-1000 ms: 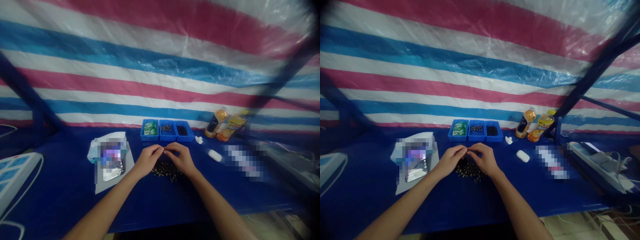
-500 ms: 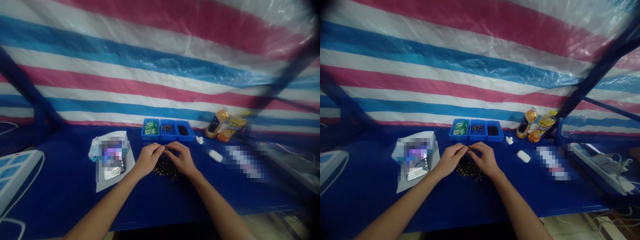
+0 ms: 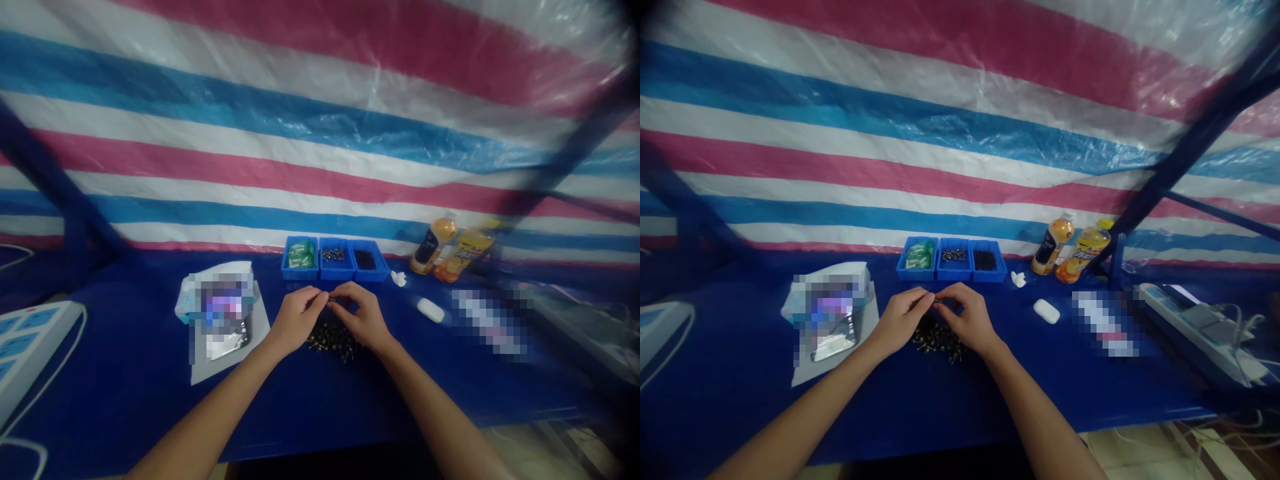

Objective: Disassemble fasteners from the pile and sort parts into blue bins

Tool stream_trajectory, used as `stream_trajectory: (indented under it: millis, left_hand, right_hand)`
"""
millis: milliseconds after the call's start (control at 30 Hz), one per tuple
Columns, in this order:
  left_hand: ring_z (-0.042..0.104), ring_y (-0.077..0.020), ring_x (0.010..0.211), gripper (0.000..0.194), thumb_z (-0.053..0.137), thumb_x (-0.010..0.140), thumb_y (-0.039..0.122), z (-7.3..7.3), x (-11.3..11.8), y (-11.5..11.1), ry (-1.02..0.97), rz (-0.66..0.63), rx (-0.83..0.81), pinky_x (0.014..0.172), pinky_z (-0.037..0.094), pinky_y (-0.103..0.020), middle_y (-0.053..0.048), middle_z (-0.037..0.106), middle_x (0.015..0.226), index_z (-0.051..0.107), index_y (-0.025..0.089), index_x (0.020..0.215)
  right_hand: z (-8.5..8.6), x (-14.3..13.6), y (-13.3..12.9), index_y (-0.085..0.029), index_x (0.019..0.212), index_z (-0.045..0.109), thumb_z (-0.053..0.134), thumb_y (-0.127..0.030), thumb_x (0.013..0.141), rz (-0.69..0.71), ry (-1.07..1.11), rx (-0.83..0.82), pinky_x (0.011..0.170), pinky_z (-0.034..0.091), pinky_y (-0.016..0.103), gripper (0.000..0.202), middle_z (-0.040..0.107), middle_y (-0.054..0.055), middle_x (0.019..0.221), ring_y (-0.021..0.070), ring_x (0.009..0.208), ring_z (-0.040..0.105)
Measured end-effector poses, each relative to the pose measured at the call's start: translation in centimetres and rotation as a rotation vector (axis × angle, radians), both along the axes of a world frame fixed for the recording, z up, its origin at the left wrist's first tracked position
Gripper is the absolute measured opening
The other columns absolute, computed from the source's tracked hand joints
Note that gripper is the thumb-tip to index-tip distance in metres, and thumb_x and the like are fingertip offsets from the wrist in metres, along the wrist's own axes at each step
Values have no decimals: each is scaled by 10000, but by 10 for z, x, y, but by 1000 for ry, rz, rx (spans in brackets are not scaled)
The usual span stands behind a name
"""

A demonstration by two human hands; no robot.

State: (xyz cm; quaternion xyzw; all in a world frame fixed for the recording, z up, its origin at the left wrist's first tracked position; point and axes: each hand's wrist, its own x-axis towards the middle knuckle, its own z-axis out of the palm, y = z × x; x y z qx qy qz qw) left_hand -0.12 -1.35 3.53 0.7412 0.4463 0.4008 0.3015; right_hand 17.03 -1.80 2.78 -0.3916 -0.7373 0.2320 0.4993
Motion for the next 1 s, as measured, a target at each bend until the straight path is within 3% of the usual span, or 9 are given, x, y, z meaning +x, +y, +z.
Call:
stream_trajectory:
  millis: [333, 533, 800, 1000]
  left_hand:
    - [518, -131, 670, 385, 425, 964, 367, 2, 0, -2, -19, -13, 24, 647, 365, -256, 16, 524, 689, 567, 164, 670]
    - [527, -154, 695, 334, 433, 943, 391, 3, -3, 0, -62, -66, -121, 632, 374, -261, 4, 573, 708, 633, 169, 792]
    - [515, -139, 629, 321, 497, 895, 432, 1, -5, 4, -165, -139, -291, 574, 375, -247, 11, 571, 667, 650, 168, 797]
    - [560, -147, 689, 271, 527, 896, 387, 2, -4, 2, -137, -80, -166, 621, 417, -255, -7, 638, 751, 681, 169, 849]
  right_hand:
    - [0, 0, -2, -203, 899, 652, 655, -309, 839, -12, -25, -24, 636, 465, 263, 122, 653, 22, 817, 140, 696, 581]
    - [2, 3, -2, -200, 860, 659, 620, -311, 873, -10, -94, 48, 684, 467, 283, 118, 656, 36, 814, 158, 753, 604]
    - [3, 4, -2, -205, 830, 659, 587, -337, 893, -12, -122, 51, 696, 460, 308, 163, 651, 51, 805, 175, 749, 596]
    - [2, 4, -2, -190, 850, 626, 541, -363, 914, 1, -82, -73, 661, 443, 275, 203, 631, 34, 785, 154, 707, 571]
